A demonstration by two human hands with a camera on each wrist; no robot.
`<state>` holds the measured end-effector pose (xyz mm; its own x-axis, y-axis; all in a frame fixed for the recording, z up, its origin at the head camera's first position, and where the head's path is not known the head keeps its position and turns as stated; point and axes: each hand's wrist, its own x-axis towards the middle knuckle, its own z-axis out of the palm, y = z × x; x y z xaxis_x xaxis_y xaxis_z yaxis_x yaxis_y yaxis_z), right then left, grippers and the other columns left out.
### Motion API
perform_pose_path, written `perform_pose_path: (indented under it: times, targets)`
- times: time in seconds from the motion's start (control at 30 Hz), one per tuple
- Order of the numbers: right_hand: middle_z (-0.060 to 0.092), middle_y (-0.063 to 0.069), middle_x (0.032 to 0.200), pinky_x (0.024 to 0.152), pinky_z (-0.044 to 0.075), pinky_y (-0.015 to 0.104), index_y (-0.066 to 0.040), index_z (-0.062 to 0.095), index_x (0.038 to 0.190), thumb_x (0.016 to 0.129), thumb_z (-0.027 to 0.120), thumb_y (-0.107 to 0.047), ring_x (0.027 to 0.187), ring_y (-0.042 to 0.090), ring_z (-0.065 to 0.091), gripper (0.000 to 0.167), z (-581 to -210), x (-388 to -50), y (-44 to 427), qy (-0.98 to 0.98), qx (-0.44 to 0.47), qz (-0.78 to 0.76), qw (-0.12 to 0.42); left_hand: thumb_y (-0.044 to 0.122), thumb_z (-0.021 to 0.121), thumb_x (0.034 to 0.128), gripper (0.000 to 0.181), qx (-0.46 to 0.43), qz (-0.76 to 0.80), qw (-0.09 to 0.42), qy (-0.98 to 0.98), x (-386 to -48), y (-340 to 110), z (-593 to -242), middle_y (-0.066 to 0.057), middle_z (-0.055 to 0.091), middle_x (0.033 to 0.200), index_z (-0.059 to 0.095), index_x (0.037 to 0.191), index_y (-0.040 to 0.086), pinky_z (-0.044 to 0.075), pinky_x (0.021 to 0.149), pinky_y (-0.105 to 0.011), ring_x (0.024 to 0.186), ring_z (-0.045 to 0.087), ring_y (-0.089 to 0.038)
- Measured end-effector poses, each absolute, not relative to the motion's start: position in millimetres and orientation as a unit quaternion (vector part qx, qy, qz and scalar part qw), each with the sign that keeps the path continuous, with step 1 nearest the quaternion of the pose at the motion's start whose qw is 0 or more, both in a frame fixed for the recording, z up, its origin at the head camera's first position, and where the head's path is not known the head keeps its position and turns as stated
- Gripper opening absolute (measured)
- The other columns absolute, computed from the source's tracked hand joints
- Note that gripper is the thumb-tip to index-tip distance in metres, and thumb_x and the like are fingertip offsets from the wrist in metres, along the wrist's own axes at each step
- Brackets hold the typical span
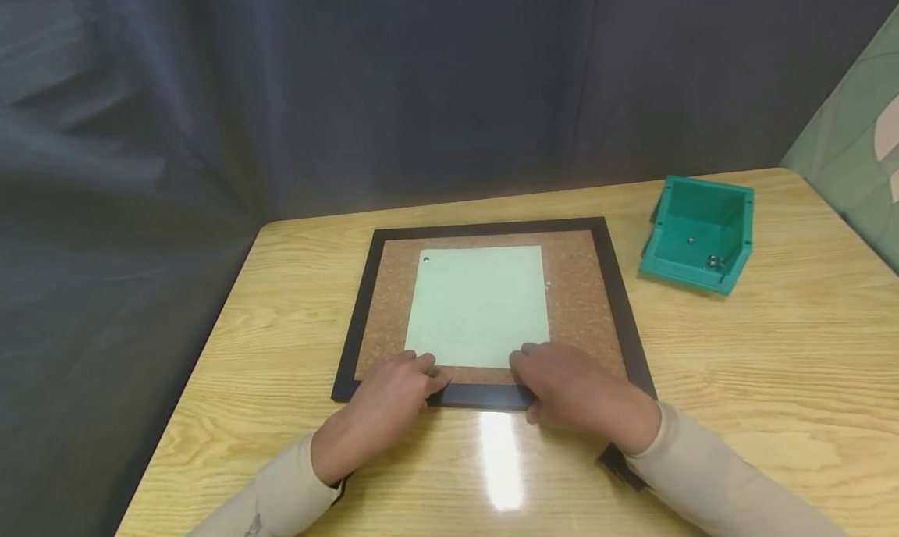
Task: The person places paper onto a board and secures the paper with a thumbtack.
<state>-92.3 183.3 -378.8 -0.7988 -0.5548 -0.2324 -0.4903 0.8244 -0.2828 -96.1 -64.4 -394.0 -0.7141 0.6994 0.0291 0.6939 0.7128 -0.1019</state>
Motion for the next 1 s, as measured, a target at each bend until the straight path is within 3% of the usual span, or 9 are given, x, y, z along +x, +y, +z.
perform_pose_path:
  times: [0.67,1.0]
  targets:
    - [0.05,-0.01,0.078,0.066,0.042,0.034,-0.02,0.055,0.087,0.073,0.088,-0.024,0.07,0.011,0.046,0.037,-377.3,-93.0,180.1,0.947,-0.266,-0.086,0.161,0.014,0.066,0.0939,0.024,-0.377,0.043,0.043,-0.924,-96.8,-64.6,-394.6,0.008,0.07,0.091,0.078,0.108,0.029,0.048,0.052,-0.021,0.069,0.058,-0.011]
    - [0.05,-0.009,0.078,0.064,0.041,0.031,-0.019,0.055,0.087,0.074,0.088,-0.021,0.07,0.01,0.046,0.035,-378.4,-91.9,177.2,0.951,-0.262,-0.076,0.144,0.01,0.065,0.0945,0.026,-0.378,0.03,0.04,-0.924,-98.9,-67.1,-394.6,0.006,0.068,0.088,0.078,0.109,0.027,0.042,0.049,-0.019,0.064,0.053,-0.01]
